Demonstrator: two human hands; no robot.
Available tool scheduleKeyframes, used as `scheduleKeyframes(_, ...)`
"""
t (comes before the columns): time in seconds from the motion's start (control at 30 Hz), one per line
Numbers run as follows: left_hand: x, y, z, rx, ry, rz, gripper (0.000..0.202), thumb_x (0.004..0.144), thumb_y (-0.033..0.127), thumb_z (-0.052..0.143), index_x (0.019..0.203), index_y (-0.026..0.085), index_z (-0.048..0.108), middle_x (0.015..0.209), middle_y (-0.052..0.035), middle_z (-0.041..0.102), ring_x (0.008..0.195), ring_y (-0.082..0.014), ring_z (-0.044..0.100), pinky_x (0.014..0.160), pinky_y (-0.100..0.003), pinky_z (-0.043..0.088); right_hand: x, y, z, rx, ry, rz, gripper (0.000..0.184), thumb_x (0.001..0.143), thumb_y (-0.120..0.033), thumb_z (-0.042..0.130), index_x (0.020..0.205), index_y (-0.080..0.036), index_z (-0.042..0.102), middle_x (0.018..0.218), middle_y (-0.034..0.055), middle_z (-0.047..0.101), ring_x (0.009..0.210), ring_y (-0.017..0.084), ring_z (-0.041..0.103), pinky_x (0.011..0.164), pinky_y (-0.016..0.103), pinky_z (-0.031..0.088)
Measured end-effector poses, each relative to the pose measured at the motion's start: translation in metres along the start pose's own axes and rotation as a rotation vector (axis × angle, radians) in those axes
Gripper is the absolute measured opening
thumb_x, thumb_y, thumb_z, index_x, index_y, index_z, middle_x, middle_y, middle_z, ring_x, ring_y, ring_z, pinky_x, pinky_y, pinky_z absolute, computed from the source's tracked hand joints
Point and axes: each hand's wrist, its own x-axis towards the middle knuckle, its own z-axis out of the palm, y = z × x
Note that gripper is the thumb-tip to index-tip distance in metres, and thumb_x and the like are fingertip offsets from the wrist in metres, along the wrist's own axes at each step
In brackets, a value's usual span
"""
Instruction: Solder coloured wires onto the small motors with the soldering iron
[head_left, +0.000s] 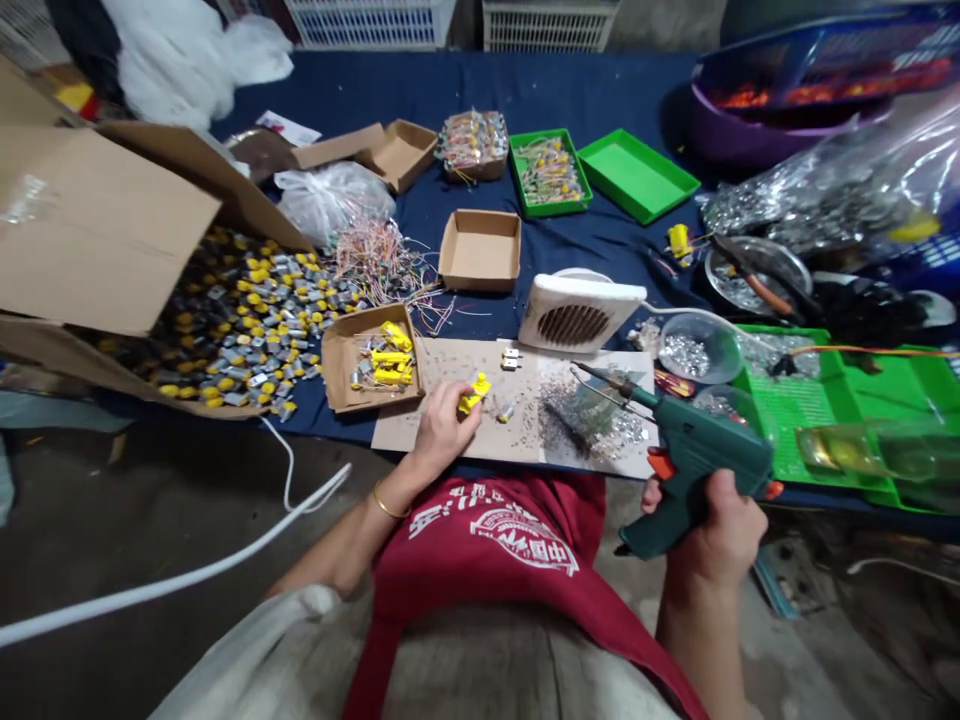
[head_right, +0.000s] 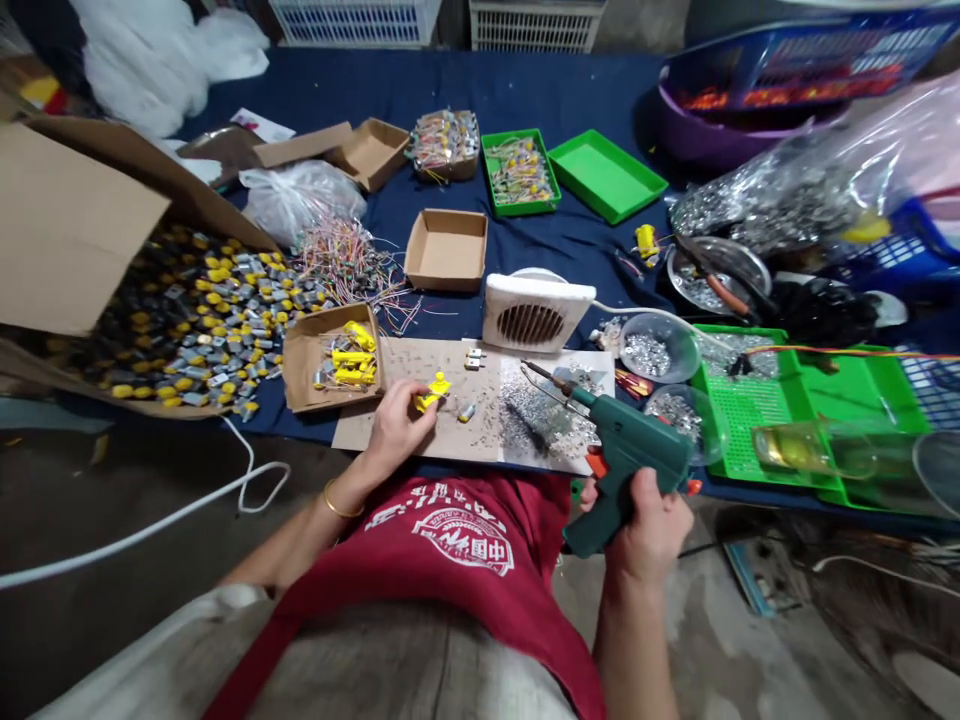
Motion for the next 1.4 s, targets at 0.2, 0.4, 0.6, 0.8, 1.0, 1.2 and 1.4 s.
scheduleKeyframes(0.2,-0.028,-0.011,-0.020,0.283,-0.184,0.052,0.028,0.089,0.016,0.064,0.116,0.019,0.058,0.104,-0.0092,0.063,0.100,-0.0251,0.061,0.090,-0.039,0.053,-0.004,0.013,0.005,-0.020,-0.023,0.011,0.052,0.063,-0.060,0.084,0.077,-0.014,0.066,0.055,0.0027,0.066,0.032,0.015,0.051,0.030,0.028,0.043)
scheduleKeyframes(0.4,-0.017,-0.003,-0.028,0.274,-0.233,0.126,0.023,0.093,0.021,0.064,0.116,0.017,0.063,0.121,-0.0128,0.064,0.114,-0.0274,0.057,0.099,-0.043,0.048,-0.008,0.027,0.007,-0.044,-0.101,0.058,0.040,0.073,-0.055,0.080,0.083,-0.017,0.070,0.060,0.0046,0.068,0.036,0.017,0.054,0.033,0.031,0.046)
scheduleKeyframes(0.6,-0.009,0.002,-0.015,0.299,-0.333,0.262,0.016,0.095,0.020,0.063,0.109,0.019,0.069,0.116,-0.0097,0.072,0.113,-0.0272,0.058,0.102,-0.046,0.041,-0.010,0.031,0.003,-0.064,-0.098,0.058,0.036,0.075,-0.055,0.077,0.079,-0.021,0.069,0.051,0.0017,0.060,0.040,0.022,0.058,0.036,0.036,0.049)
scheduleKeyframes(0.8,-0.004,0.003,-0.007,0.364,-0.425,0.323,0.016,0.097,0.024,0.061,0.108,0.021,0.072,0.114,-0.0097,0.072,0.109,-0.0270,0.059,0.101,-0.047,0.035,-0.010,0.037,-0.004,-0.113,-0.006,0.072,0.040,0.065,-0.056,0.083,0.074,-0.021,0.069,0.051,0.0005,0.060,0.039,0.019,0.054,0.036,0.033,0.047)
scheduleKeyframes(1.0,-0.003,-0.007,-0.023,0.318,-0.348,0.233,0.021,0.096,0.029,0.065,0.113,0.018,0.069,0.116,-0.0108,0.071,0.108,-0.0264,0.058,0.094,-0.042,0.038,-0.017,0.025,0.007,-0.097,-0.042,0.032,0.035,0.067,-0.054,0.082,0.072,-0.023,0.067,0.048,-0.0023,0.055,0.038,0.015,0.048,0.035,0.030,0.042)
scheduleKeyframes(1.2,0.004,0.004,-0.021,0.327,-0.402,0.260,0.016,0.100,0.028,0.058,0.106,0.020,0.070,0.110,-0.0081,0.072,0.108,-0.0250,0.058,0.097,-0.043,0.036,-0.012,0.027,0.021,-0.131,-0.098,0.129,0.048,0.070,-0.064,0.077,0.054,-0.024,0.056,0.041,-0.0027,0.047,0.034,0.012,0.037,0.029,0.028,0.031)
scheduleKeyframes(1.4,0.006,0.007,-0.012,0.387,-0.473,0.325,0.015,0.099,0.026,0.059,0.107,0.019,0.069,0.107,-0.0082,0.071,0.103,-0.0249,0.059,0.094,-0.042,0.037,-0.016,0.031,0.025,-0.105,-0.181,0.275,0.057,0.067,-0.076,0.070,0.074,-0.019,0.075,0.049,0.0047,0.063,0.035,0.020,0.051,0.031,0.033,0.041)
